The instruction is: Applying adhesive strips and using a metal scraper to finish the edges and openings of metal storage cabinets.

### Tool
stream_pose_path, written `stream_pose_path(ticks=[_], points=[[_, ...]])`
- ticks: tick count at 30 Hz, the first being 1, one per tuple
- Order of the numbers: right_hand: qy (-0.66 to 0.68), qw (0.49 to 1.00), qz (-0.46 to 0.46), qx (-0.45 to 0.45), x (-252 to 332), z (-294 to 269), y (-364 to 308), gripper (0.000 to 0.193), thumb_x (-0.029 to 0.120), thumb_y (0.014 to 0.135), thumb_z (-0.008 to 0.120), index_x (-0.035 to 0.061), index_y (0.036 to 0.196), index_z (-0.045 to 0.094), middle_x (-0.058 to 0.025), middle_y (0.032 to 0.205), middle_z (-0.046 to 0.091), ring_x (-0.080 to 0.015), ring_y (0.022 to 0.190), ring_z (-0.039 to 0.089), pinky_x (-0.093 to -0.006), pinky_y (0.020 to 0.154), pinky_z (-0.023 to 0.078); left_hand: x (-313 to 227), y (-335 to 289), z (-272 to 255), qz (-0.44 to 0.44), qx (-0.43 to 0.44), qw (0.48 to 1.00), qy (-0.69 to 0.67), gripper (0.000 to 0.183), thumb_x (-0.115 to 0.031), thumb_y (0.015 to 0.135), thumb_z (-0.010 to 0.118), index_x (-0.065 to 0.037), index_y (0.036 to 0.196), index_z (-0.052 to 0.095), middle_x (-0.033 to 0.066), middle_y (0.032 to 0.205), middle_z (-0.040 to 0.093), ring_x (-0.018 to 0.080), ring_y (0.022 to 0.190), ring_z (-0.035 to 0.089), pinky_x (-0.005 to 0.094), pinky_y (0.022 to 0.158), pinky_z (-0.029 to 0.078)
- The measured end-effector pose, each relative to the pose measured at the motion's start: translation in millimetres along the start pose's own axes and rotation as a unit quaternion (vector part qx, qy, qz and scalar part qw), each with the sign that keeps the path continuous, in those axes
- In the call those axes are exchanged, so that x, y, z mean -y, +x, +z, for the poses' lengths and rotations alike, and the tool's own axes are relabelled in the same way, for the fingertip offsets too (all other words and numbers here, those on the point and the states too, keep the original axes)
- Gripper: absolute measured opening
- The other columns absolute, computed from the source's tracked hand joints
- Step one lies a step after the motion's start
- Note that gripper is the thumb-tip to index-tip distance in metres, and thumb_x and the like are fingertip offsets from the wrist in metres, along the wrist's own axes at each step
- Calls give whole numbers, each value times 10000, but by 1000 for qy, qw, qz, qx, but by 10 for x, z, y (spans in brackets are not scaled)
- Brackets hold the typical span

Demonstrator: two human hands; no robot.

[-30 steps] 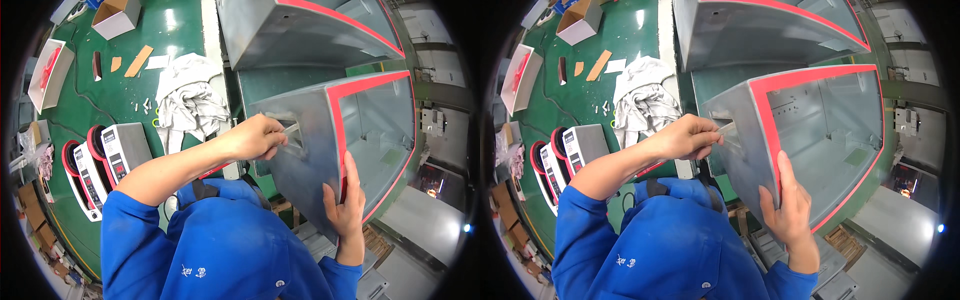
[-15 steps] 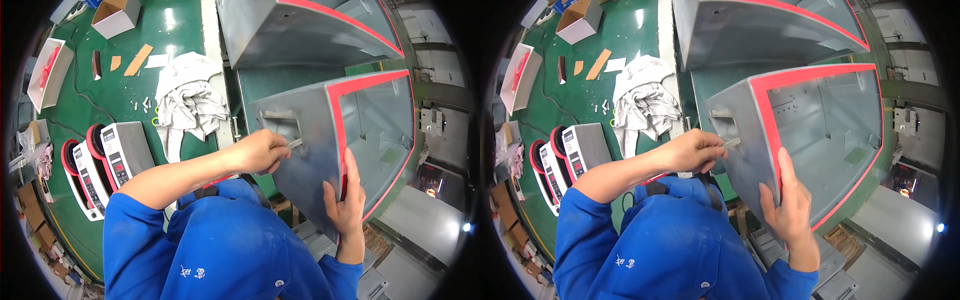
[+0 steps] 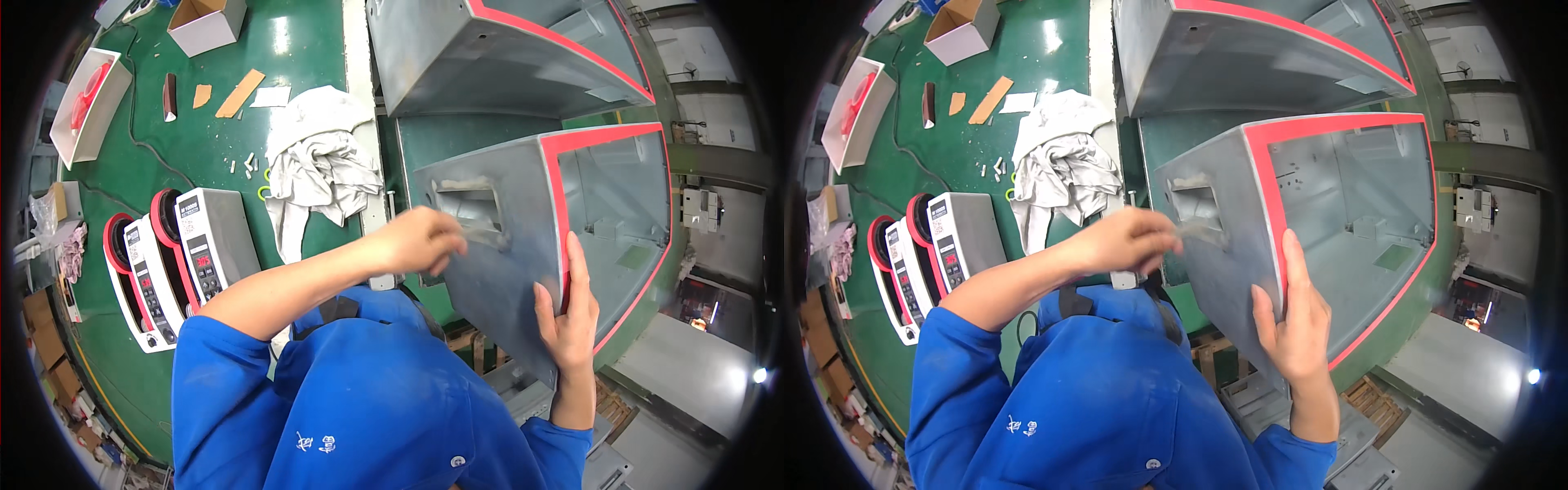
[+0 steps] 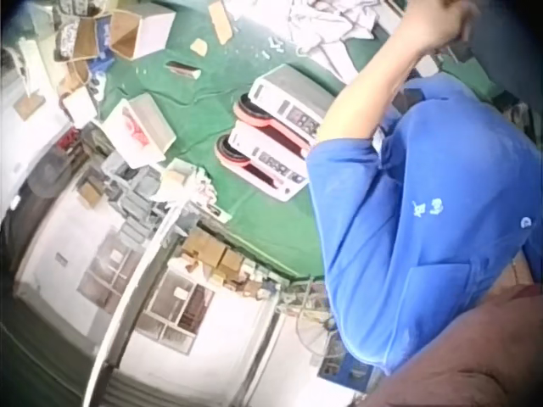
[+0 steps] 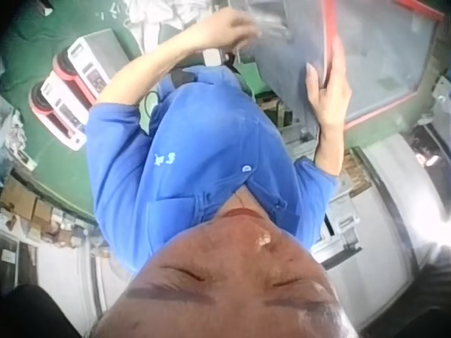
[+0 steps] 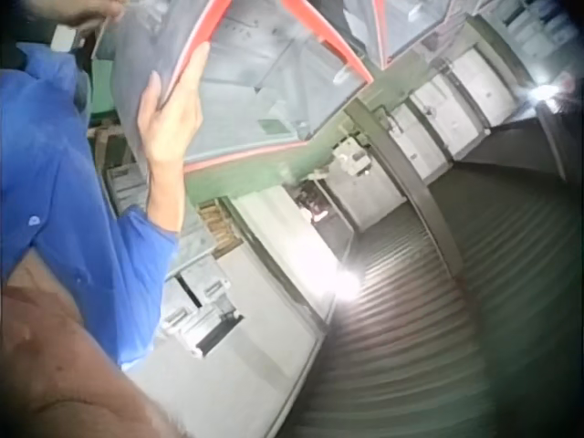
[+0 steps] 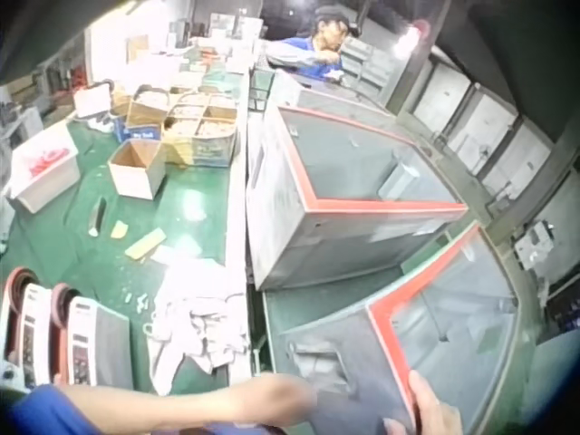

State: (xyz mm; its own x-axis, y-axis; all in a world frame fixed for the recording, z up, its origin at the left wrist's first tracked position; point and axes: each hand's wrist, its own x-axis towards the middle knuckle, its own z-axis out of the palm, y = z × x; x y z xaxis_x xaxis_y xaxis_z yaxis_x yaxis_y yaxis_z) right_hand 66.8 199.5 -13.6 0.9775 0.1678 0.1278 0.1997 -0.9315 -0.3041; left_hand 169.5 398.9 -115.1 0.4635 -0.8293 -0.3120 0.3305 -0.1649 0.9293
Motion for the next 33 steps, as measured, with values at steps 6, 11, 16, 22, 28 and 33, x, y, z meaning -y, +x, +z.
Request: stream_pose_path(ticks=[6,11,16,22,28,33], points=[[11,999,46,5,68,2,-17,617,2,748,600,-13,1301,326,-203,1219,481,-327,980,572,-333,815,455,38,205,389,76,-171,928,-323,222,-227,916,436,-45,952,556,44,638,563,36,406,325,184,383,253],[28,998,49,2,91,-4,-8,611,7,756,594,-6,1304,324,-203,1206,490,-327,991,568,-335,821,451,-23,194,554,42,-137,868,-474,247,-226,927,418,-38,1055,515,88,665,578,47,400,320,174,383,242],[31,998,54,9,100,-8,-10,608,12,758,596,-6,1304,326,-208,1187,502,-324,979,573,-336,810,453,1,168,601,53,-155,854,-494,226,-200,925,425,-16,1025,510,92,828,572,80,554,490,172,384,280],[33,997,62,13,110,-20,-17,609,14,759,599,-2,1303,328,-207,1194,498,-325,991,568,-335,819,450,-41,302,372,100,-169,816,-544,207,-171,920,432,-4,1021,499,78,931,531,153,780,610,175,392,338],[39,998,56,8,103,1,-14,608,12,762,594,1,1305,321,-200,1233,469,-328,1026,551,-342,840,443,76,348,531,131,-96,772,-615,218,-184,922,432,-18,1057,474,79,898,516,156,759,604,187,411,355],[28,998,52,9,99,-1,-10,603,12,764,590,2,1303,321,-197,1248,457,-333,1040,541,-348,850,440,115,279,601,132,-97,840,-517,229,-226,945,375,-66,1083,462,59,632,508,83,500,480,174,422,306]])
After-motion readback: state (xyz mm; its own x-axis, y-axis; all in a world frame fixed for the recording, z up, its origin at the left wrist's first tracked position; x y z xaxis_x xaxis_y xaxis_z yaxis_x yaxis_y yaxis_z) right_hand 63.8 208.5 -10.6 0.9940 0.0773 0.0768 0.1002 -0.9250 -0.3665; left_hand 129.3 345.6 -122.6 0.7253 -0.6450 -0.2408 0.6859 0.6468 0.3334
